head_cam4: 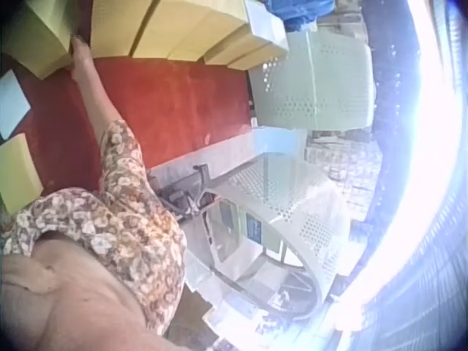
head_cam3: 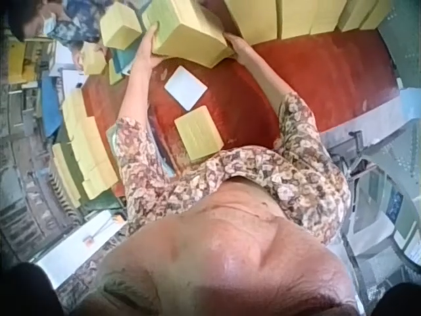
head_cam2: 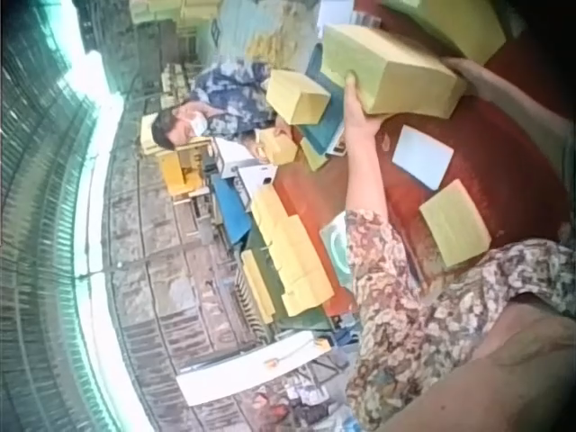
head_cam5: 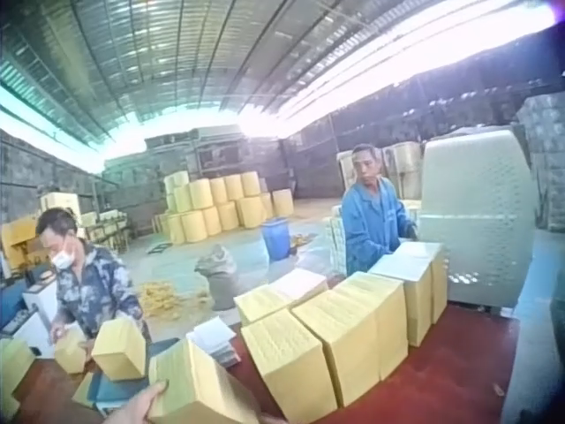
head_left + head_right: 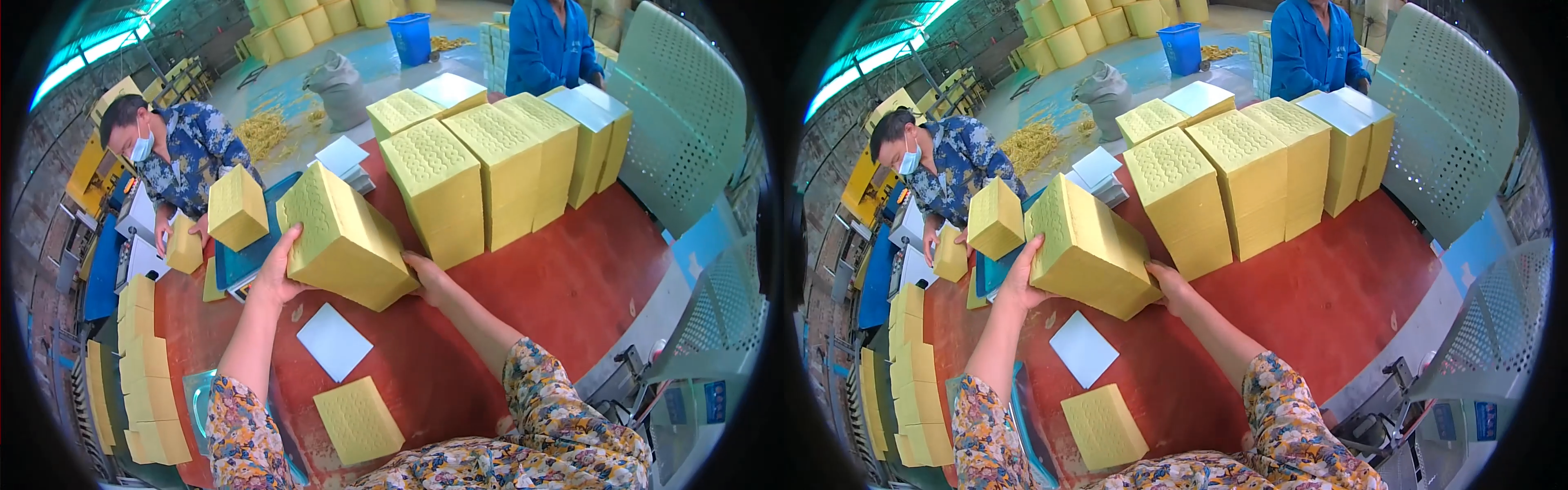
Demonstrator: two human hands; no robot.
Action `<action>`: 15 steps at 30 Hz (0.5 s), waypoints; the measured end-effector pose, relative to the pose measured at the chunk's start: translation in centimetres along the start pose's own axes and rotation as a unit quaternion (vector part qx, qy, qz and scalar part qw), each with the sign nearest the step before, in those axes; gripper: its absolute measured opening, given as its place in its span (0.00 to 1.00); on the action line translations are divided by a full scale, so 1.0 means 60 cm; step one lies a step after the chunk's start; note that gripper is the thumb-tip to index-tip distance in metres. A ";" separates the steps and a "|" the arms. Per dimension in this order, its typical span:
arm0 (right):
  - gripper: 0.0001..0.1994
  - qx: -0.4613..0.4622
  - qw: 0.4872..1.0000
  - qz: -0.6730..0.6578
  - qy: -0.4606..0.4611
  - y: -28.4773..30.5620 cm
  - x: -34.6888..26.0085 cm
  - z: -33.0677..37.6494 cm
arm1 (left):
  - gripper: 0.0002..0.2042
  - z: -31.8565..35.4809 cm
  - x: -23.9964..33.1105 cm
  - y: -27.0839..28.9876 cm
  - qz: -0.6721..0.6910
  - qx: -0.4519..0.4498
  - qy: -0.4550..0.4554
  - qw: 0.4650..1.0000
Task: Weighing and checking stacks of yellow embossed paper sheets on a digital scale in a factory production area.
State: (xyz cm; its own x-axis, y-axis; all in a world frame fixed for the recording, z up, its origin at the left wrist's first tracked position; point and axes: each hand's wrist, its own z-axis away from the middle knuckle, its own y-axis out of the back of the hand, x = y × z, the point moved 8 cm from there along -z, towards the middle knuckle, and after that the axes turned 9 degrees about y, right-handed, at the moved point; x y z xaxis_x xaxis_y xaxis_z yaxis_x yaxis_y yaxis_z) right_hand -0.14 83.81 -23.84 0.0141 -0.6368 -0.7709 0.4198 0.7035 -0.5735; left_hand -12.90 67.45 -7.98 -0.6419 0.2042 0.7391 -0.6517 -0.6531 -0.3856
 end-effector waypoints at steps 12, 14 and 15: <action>0.20 0.142 0.977 0.007 0.159 0.062 -0.001 0.179 | 0.31 -0.065 0.002 -0.099 -0.095 0.066 0.047 0.992; 0.20 0.083 0.983 0.070 0.149 0.044 0.007 0.194 | 0.31 -0.066 0.003 -0.101 -0.103 0.076 0.033 0.991; 0.20 0.023 0.981 0.129 0.140 0.024 0.012 0.199 | 0.32 -0.068 0.006 -0.099 -0.105 0.073 0.045 0.991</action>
State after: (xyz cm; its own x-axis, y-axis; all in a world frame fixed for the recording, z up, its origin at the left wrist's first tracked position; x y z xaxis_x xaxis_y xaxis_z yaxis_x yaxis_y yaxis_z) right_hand 11.28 80.59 -21.94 -0.1222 -0.3234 -0.9383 0.4759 0.8106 -0.3414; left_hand -10.90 74.37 -7.70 -0.5363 0.4056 0.7402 -0.7135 -0.6863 -0.1408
